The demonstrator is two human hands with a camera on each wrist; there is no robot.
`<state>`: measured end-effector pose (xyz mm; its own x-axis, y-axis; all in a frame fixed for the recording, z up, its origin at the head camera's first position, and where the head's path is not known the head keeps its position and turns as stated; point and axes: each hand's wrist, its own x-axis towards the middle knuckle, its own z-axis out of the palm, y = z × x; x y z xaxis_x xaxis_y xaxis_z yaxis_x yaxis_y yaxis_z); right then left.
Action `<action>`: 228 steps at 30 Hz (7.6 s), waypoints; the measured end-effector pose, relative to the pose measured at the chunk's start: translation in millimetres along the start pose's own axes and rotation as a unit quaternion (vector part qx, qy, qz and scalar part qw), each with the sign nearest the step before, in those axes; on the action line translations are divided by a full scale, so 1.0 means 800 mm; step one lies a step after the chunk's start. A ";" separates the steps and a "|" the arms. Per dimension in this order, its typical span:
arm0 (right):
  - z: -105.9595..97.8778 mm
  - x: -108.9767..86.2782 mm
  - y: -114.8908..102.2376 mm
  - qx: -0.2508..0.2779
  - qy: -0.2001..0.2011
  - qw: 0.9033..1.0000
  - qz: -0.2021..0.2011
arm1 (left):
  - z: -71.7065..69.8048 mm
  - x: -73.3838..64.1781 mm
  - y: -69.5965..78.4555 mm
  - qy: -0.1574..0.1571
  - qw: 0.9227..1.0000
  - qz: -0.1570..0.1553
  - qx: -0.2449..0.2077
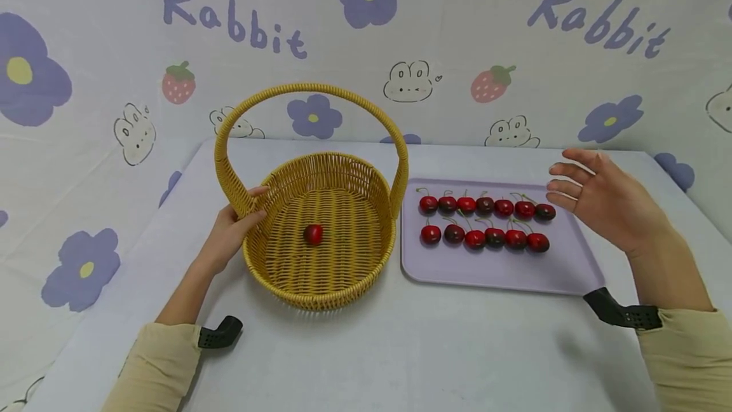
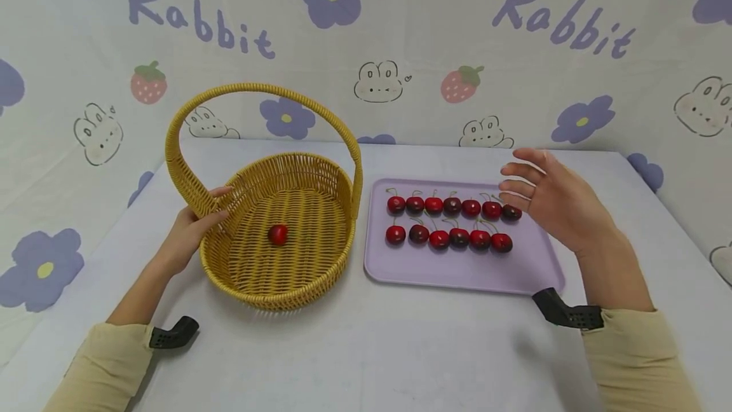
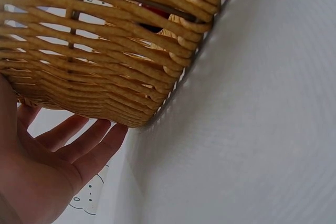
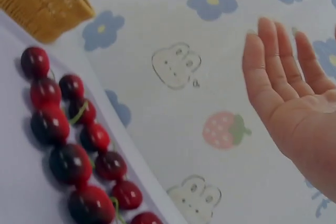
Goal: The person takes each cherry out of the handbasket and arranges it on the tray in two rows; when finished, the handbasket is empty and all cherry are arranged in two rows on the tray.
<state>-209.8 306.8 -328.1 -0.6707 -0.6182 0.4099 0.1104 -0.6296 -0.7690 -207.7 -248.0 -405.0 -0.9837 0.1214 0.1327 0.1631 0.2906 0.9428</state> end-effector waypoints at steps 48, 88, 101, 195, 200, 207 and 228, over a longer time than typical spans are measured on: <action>0.132 0.178 0.158 -0.044 -0.040 0.992 0.109 | -0.001 0.001 -0.005 0.003 1.000 0.012 -0.004; 0.129 0.270 0.249 -0.349 0.196 0.835 0.378 | -0.002 0.001 -0.004 0.003 1.000 0.012 -0.005; 0.138 0.277 0.256 -0.421 0.174 0.785 0.419 | 0.000 0.006 -0.004 0.000 1.000 0.016 -0.010; 0.137 0.218 0.188 -0.359 -0.025 0.856 0.371 | -0.002 0.001 -0.003 0.002 1.000 0.011 -0.009; 0.134 0.198 0.175 -0.378 -0.028 0.853 0.358 | -0.002 0.001 -0.003 0.003 1.000 0.010 -0.008; 0.124 0.164 0.155 -0.403 -0.010 0.845 0.352 | -0.002 0.001 -0.004 0.004 1.000 0.006 -0.004; 0.066 0.074 0.109 -0.417 0.036 0.849 0.322 | -0.004 0.001 -0.005 0.005 1.000 0.003 -0.007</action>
<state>-200.9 190.4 -345.2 -0.7151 -0.6584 -0.2349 -0.0668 0.3988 -0.9146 -209.2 -252.4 -407.4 -0.9835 0.1130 0.1415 0.1679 0.2758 0.9464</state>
